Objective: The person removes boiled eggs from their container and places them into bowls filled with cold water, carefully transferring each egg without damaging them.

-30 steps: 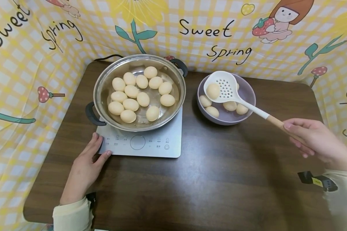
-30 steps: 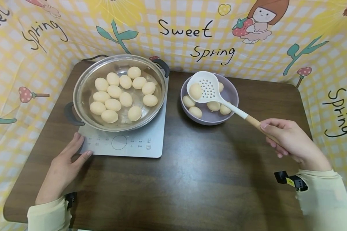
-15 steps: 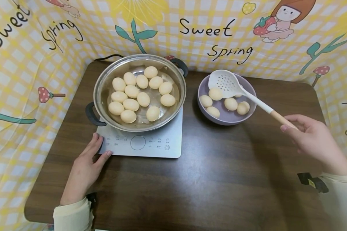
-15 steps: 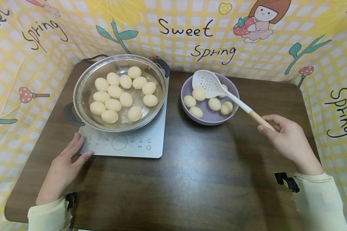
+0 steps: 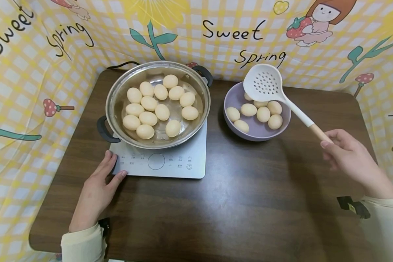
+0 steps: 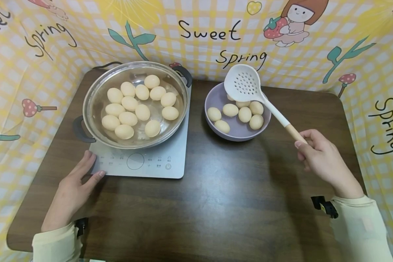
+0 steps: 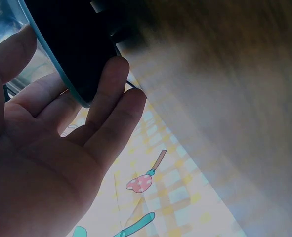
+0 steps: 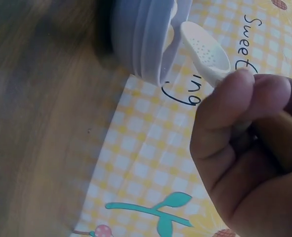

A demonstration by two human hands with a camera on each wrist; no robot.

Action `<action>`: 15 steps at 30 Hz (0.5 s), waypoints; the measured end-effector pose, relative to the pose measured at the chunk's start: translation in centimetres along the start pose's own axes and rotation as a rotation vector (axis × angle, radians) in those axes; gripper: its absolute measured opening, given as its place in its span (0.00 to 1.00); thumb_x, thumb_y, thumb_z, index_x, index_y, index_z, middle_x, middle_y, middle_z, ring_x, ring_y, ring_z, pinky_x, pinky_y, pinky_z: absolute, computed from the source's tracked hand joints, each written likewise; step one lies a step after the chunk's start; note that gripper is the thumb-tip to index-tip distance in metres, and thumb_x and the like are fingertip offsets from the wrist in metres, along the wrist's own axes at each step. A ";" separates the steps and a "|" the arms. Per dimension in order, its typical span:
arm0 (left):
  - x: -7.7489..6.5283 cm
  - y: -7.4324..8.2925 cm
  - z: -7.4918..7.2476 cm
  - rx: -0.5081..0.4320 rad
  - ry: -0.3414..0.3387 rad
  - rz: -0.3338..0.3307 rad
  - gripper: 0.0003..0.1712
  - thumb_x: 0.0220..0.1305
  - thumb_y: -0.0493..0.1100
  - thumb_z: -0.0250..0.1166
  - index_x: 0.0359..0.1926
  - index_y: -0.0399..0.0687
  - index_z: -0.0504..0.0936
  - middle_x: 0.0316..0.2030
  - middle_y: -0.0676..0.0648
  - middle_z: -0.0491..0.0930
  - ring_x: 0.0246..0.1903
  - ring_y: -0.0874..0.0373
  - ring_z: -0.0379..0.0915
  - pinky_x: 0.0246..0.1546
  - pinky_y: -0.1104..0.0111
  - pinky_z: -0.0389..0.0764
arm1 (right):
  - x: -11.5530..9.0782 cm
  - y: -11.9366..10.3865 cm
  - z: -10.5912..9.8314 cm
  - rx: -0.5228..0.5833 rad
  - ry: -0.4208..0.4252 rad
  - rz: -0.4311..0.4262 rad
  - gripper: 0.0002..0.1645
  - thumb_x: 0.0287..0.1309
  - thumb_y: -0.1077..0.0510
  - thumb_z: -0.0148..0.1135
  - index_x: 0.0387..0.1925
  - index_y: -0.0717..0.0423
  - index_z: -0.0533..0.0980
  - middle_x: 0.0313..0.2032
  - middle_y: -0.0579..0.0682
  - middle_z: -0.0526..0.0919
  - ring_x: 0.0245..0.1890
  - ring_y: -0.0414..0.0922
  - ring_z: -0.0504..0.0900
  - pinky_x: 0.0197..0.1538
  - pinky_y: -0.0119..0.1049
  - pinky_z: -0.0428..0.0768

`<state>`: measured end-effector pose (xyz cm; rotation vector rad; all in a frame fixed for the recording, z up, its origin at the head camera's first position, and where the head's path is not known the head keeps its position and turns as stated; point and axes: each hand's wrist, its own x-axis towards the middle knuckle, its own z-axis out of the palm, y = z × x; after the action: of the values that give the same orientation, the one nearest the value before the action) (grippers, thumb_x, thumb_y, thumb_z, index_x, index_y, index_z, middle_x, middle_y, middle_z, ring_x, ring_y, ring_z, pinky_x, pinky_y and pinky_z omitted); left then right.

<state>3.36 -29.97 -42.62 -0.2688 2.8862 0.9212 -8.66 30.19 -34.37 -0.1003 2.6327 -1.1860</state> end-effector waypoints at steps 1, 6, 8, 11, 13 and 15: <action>0.0 0.0 0.0 -0.001 0.000 -0.001 0.41 0.76 0.57 0.57 0.78 0.41 0.55 0.79 0.45 0.43 0.75 0.40 0.45 0.69 0.39 0.53 | 0.1 0.1 0.1 0.023 -0.024 -0.008 0.10 0.79 0.57 0.48 0.53 0.58 0.65 0.24 0.55 0.76 0.16 0.47 0.74 0.18 0.37 0.76; 0.0 0.1 -0.1 -0.003 0.002 0.001 0.41 0.76 0.57 0.57 0.78 0.41 0.55 0.79 0.45 0.43 0.75 0.40 0.45 0.69 0.39 0.53 | 0.3 0.5 0.5 0.071 -0.114 -0.037 0.08 0.80 0.58 0.43 0.52 0.57 0.62 0.26 0.57 0.75 0.15 0.49 0.74 0.20 0.40 0.79; 0.1 0.1 -0.1 -0.005 0.002 0.003 0.41 0.76 0.57 0.57 0.78 0.40 0.55 0.79 0.44 0.44 0.75 0.40 0.45 0.69 0.39 0.53 | 0.4 0.7 0.6 0.083 -0.139 -0.051 0.07 0.81 0.58 0.42 0.53 0.57 0.60 0.26 0.58 0.74 0.15 0.50 0.74 0.20 0.41 0.80; 0.1 0.0 -0.1 -0.007 0.003 0.003 0.41 0.76 0.57 0.57 0.78 0.41 0.55 0.79 0.45 0.44 0.75 0.40 0.45 0.69 0.39 0.53 | 0.6 1.1 0.9 0.128 -0.173 -0.076 0.06 0.81 0.61 0.40 0.53 0.56 0.57 0.23 0.56 0.71 0.13 0.49 0.71 0.19 0.41 0.77; 0.1 0.0 -0.1 -0.009 0.001 0.002 0.41 0.76 0.57 0.57 0.78 0.41 0.55 0.79 0.45 0.43 0.75 0.40 0.44 0.69 0.39 0.53 | 0.7 1.2 1.1 0.160 -0.174 -0.074 0.06 0.80 0.61 0.40 0.53 0.54 0.57 0.20 0.54 0.69 0.12 0.48 0.69 0.16 0.41 0.74; 0.2 0.0 -0.1 -0.009 -0.001 0.002 0.41 0.76 0.57 0.57 0.78 0.41 0.54 0.79 0.45 0.43 0.75 0.40 0.44 0.69 0.39 0.53 | 0.8 1.2 1.3 0.188 -0.152 -0.060 0.05 0.80 0.60 0.42 0.52 0.52 0.58 0.18 0.51 0.67 0.10 0.46 0.67 0.14 0.41 0.71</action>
<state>3.19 -30.04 -42.52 -0.2657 2.8823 0.9347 -9.07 29.89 -36.24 -0.2265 2.3906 -1.3812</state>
